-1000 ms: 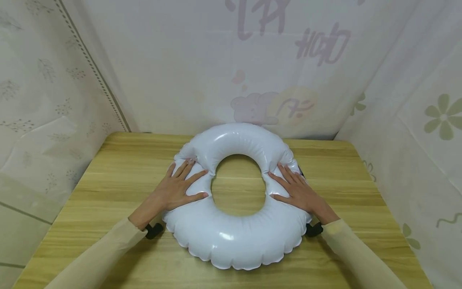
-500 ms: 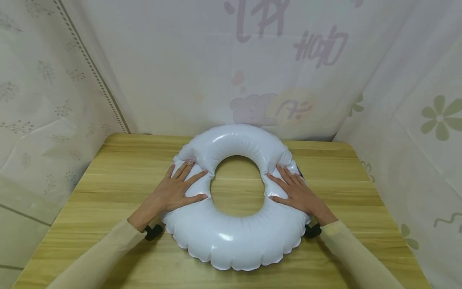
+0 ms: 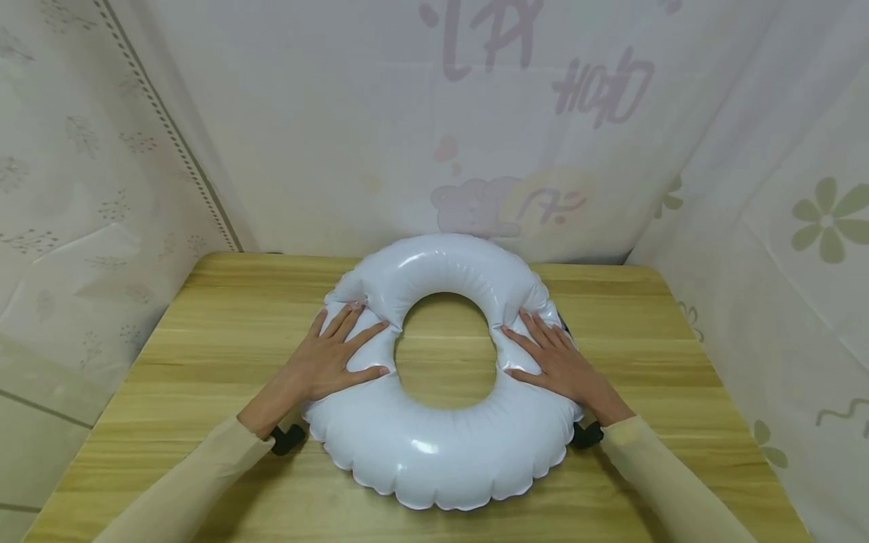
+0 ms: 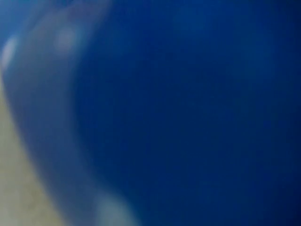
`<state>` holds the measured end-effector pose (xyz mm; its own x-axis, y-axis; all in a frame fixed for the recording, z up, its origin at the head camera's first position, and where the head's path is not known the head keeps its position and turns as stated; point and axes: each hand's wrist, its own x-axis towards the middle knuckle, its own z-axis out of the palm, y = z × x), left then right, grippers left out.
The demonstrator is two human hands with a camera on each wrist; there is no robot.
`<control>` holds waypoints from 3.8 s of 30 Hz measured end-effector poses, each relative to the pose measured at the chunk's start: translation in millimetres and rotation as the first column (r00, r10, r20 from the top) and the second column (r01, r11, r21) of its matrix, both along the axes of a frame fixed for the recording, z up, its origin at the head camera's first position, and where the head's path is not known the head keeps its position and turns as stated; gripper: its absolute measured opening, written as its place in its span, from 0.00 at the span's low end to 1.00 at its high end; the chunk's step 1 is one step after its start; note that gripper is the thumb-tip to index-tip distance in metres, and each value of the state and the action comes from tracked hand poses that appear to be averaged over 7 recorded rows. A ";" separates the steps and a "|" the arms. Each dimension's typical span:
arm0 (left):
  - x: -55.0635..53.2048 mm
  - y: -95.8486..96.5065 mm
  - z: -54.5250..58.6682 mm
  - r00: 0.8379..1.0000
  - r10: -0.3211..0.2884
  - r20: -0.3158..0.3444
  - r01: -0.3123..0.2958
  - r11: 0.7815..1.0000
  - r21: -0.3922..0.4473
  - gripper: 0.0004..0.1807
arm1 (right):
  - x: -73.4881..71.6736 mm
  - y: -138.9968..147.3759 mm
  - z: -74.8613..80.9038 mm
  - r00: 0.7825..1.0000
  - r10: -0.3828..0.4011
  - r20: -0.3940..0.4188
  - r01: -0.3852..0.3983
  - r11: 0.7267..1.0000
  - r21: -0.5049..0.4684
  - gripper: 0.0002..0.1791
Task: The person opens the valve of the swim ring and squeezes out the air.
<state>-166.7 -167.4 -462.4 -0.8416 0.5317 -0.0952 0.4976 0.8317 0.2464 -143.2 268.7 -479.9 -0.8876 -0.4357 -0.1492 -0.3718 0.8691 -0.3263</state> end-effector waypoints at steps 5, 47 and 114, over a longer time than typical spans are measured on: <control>1.7 -0.5 -0.5 1.000 0.002 0.007 -0.002 1.000 -0.007 0.45 | 1.0 -1.1 1.1 1.000 0.002 -0.002 -0.002 1.000 0.011 0.43; 15.4 -11.6 22.6 0.987 0.151 -0.048 -0.119 0.908 0.402 0.44 | 16.3 13.4 60.6 0.988 -0.145 -0.051 0.134 0.975 -0.175 0.46; 82.3 34.6 13.8 0.998 0.064 0.015 -0.065 0.994 0.091 0.59 | 67.1 -49.0 28.3 0.979 -0.204 0.028 0.204 0.979 0.013 0.75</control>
